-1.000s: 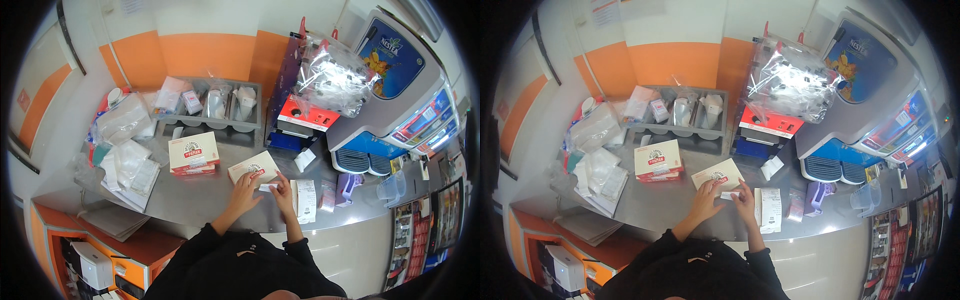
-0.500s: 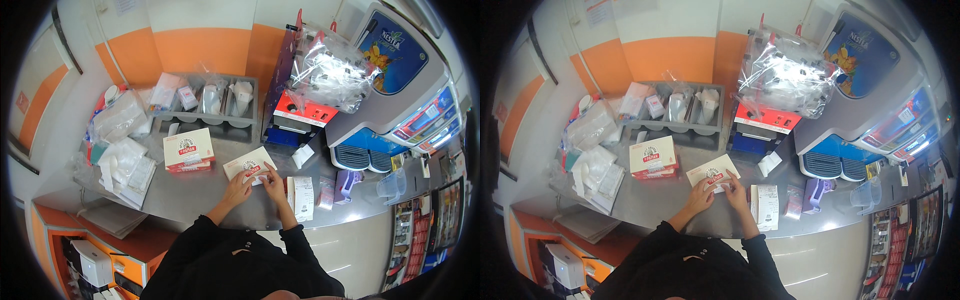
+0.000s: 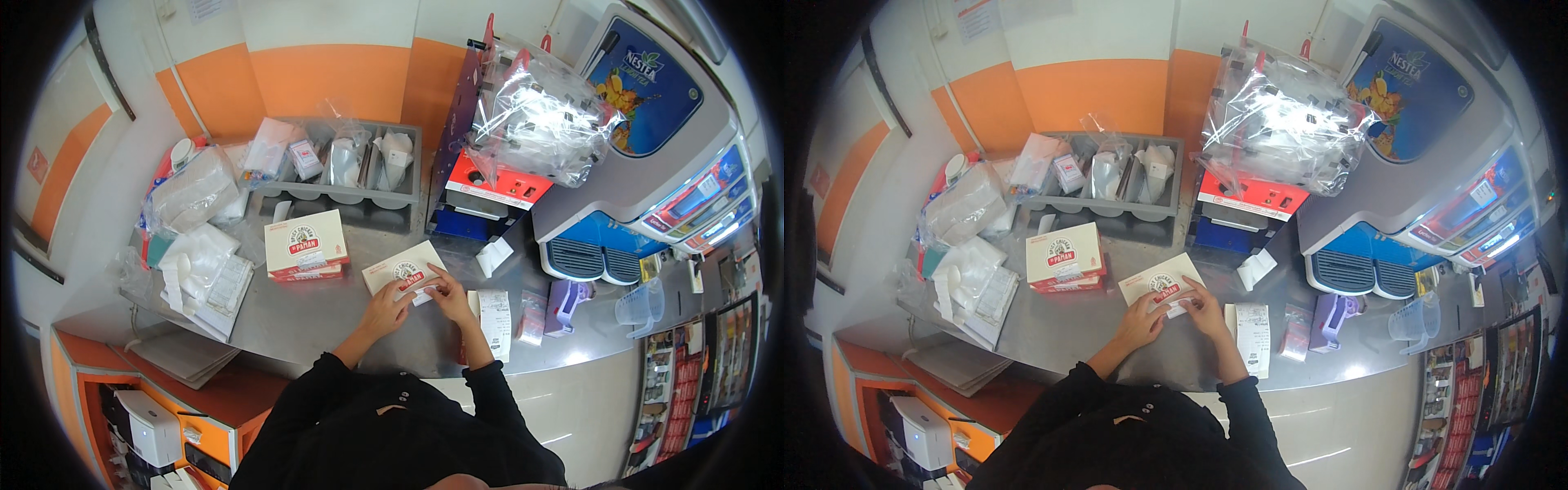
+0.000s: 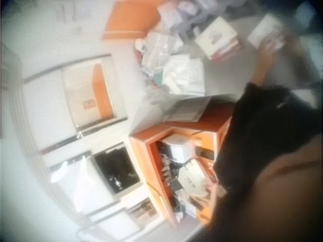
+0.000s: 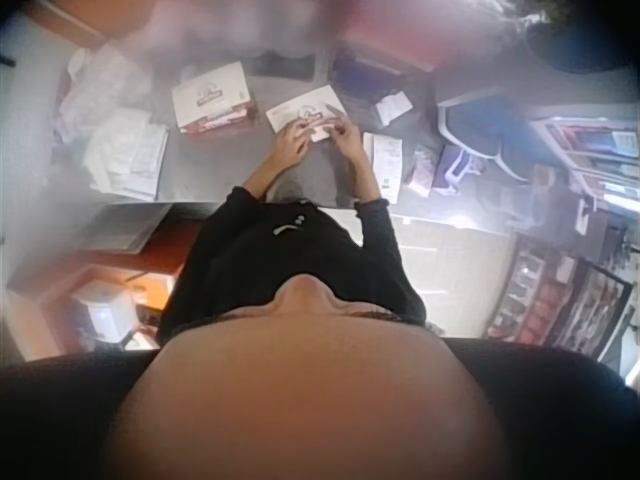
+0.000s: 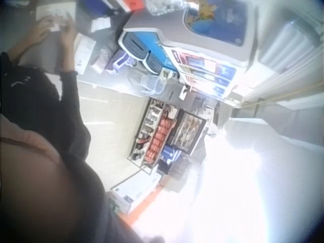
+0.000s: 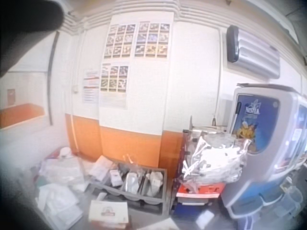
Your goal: The person assembles flat-packed cardboard boxes by folding and taping them into shape. They handle multiple boxes, placing them into a plastic bag and later sitting on a stool to complete the assembly.
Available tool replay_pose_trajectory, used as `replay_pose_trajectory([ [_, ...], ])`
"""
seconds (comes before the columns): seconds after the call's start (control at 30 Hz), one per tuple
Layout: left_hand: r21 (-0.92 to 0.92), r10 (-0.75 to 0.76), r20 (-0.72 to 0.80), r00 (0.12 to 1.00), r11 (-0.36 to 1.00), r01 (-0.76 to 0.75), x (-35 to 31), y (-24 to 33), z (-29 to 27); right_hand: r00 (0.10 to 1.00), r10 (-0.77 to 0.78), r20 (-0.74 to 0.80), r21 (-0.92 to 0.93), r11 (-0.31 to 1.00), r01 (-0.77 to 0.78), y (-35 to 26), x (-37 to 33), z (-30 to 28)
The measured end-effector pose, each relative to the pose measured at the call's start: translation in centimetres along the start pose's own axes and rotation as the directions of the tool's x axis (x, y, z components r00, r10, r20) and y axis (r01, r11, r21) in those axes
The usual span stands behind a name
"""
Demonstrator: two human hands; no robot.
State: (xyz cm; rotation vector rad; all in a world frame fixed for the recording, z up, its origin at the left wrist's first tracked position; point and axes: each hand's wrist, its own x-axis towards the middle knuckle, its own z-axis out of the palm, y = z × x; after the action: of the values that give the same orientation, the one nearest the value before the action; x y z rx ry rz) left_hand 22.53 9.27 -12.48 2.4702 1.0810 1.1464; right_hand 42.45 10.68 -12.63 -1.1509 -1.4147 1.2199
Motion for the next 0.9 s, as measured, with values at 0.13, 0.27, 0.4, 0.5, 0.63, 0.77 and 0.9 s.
replay_pose_trajectory([
  [0.13,-0.001,-0.010,0.008,1.000,1.000,0.010,-0.2,-0.1,0.1,0.997,0.045,0.064,-0.122,0.992,-0.037,-0.4,0.0,-0.6],
  [0.27,0.023,0.020,-0.002,1.000,1.000,-0.020,-0.3,-0.4,0.5,1.000,0.012,-0.017,-0.264,0.964,-0.016,-0.8,-0.5,0.1],
  [0.4,0.051,0.085,-0.029,0.996,0.995,-0.084,-0.7,-0.8,1.0,0.988,-0.030,-0.149,-0.303,0.953,-0.016,-2.2,-0.9,0.8],
  [0.5,0.059,0.107,-0.005,0.994,0.993,-0.106,-1.0,-1.1,1.2,0.910,-0.376,-0.175,-0.696,0.701,0.157,-3.5,-1.0,0.7],
  [0.63,0.066,0.075,0.009,0.997,0.995,-0.075,-1.2,-0.9,1.1,0.954,-0.233,-0.188,-0.688,0.725,0.042,-3.0,-1.4,0.2],
  [0.77,0.101,0.140,0.006,0.990,0.985,-0.140,-1.3,-1.1,0.9,0.940,-0.331,0.087,-0.786,0.556,0.269,-3.5,-2.0,1.0],
  [0.9,0.211,0.272,0.030,0.962,0.939,-0.272,-2.7,-3.5,4.1,0.900,-0.429,0.077,-0.795,0.519,0.316,0.1,-1.4,-1.4],
])
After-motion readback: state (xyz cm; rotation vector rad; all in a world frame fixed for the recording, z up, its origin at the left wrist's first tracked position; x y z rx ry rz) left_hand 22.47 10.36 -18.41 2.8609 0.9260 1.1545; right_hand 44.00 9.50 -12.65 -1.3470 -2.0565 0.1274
